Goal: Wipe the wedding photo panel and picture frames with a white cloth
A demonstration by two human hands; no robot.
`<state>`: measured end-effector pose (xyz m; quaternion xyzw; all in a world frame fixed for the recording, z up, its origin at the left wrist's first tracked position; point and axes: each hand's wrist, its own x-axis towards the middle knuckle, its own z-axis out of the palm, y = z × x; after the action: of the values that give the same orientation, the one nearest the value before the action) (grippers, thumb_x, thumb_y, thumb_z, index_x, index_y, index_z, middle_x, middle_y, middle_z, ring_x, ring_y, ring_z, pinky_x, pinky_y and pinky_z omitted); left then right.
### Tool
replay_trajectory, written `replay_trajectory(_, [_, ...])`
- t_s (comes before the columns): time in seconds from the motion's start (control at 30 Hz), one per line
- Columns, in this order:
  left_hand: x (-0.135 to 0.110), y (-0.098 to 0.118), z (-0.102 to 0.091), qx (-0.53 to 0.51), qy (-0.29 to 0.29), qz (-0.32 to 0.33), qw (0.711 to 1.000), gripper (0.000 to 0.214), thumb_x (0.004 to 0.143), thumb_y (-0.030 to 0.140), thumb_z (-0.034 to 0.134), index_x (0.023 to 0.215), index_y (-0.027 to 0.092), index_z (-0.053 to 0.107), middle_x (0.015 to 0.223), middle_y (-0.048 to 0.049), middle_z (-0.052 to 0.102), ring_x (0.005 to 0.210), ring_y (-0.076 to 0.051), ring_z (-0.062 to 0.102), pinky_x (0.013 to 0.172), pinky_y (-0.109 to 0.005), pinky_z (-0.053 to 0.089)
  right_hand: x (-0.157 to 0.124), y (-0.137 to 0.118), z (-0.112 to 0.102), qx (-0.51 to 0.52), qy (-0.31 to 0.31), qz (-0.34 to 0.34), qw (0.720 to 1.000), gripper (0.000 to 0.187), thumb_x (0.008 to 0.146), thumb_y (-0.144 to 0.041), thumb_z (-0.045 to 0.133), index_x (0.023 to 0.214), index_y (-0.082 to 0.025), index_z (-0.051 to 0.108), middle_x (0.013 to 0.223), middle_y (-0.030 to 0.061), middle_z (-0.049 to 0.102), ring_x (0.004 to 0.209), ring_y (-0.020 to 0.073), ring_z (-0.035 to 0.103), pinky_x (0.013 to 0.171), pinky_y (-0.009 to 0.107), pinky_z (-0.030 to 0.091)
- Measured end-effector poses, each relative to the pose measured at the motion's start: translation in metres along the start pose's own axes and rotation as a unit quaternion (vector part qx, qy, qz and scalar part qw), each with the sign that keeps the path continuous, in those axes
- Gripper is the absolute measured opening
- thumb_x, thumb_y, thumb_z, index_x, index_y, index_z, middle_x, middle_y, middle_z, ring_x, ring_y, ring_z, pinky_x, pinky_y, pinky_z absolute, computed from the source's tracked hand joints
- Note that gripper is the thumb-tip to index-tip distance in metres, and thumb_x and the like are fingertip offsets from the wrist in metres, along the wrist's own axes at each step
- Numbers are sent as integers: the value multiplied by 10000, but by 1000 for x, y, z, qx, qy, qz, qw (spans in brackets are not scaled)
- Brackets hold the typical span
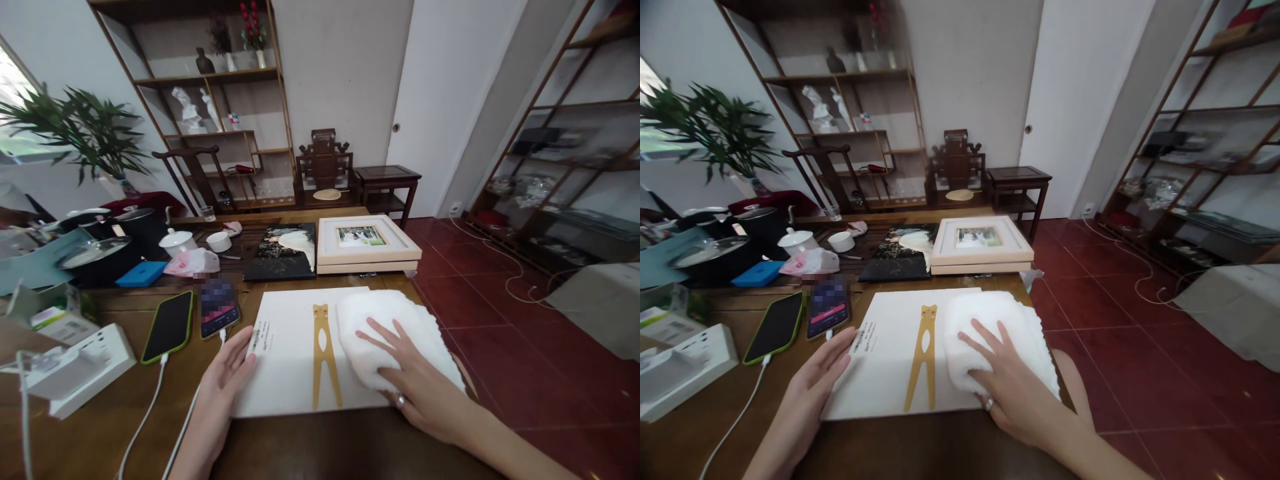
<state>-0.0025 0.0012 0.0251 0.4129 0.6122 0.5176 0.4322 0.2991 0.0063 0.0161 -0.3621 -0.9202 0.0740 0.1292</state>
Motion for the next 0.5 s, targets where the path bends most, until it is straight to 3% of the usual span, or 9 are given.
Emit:
replay_trajectory(0.13, [-14, 26, -2, -114, 33, -62, 991, 639, 680, 465, 706, 1239, 209, 529, 1377, -89, 508, 1255, -291, 469, 994, -342, 431, 1, -5, -12, -8, 38, -5, 999, 119, 835, -140, 479, 814, -158, 595, 1479, 161, 306, 1394, 325, 115, 1055, 653, 189])
replay_trajectory(0.23, [-25, 46, -6, -168, 55, -86, 980, 725, 605, 502, 742, 1243, 236, 526, 1353, -91, 533, 1136, -330, 568, 803, -343, 551, 10, -24, -17, -18, 88, -37, 995, 283, 844, -428, 548, 768, -158, 590, 1473, 218, 281, 1373, 377, 167, 1024, 696, 186])
replay_trajectory(0.3, [-34, 60, -5, -178, 64, -80, 979, 762, 572, 537, 745, 1248, 260, 527, 1347, -79, 541, 1095, -348, 589, 703, -345, 576, 17, -40, -10, -19, 112, -79, 990, 330, 797, -505, 585, 779, -177, 608, 1473, 189, 297, 1358, 399, 198, 1009, 715, 188])
replay_trajectory(0.37, [-46, 73, -1, -163, 78, -58, 982, 782, 587, 579, 721, 1279, 282, 510, 1299, -80, 584, 1090, -354, 588, 669, -346, 578, 23, -54, 3, -2, 134, -59, 989, 267, 801, -417, 595, 960, -205, 627, 1470, 139, 325, 1353, 365, 240, 1030, 649, 259])
replay_trajectory(0.43, [-57, 85, 4, -135, 106, -21, 985, 812, 617, 591, 698, 1340, 327, 439, 1252, -74, 619, 1049, -349, 609, 655, -355, 576, 25, -59, 19, 30, 164, 25, 986, 490, 776, -262, 570, 1259, -217, 498, 1468, 118, 335, 1344, 329, 280, 1040, 548, 336])
replay_trajectory(0.5, [-66, 95, 11, -117, 125, 10, 985, 812, 643, 625, 657, 1361, 340, 408, 1237, -83, 624, 918, -333, 658, 619, -372, 575, 23, -56, 31, 71, 201, 70, 975, 733, 708, -190, 539, 1407, -197, 319, 1460, 125, 349, 1313, 330, 341, 1027, 495, 377])
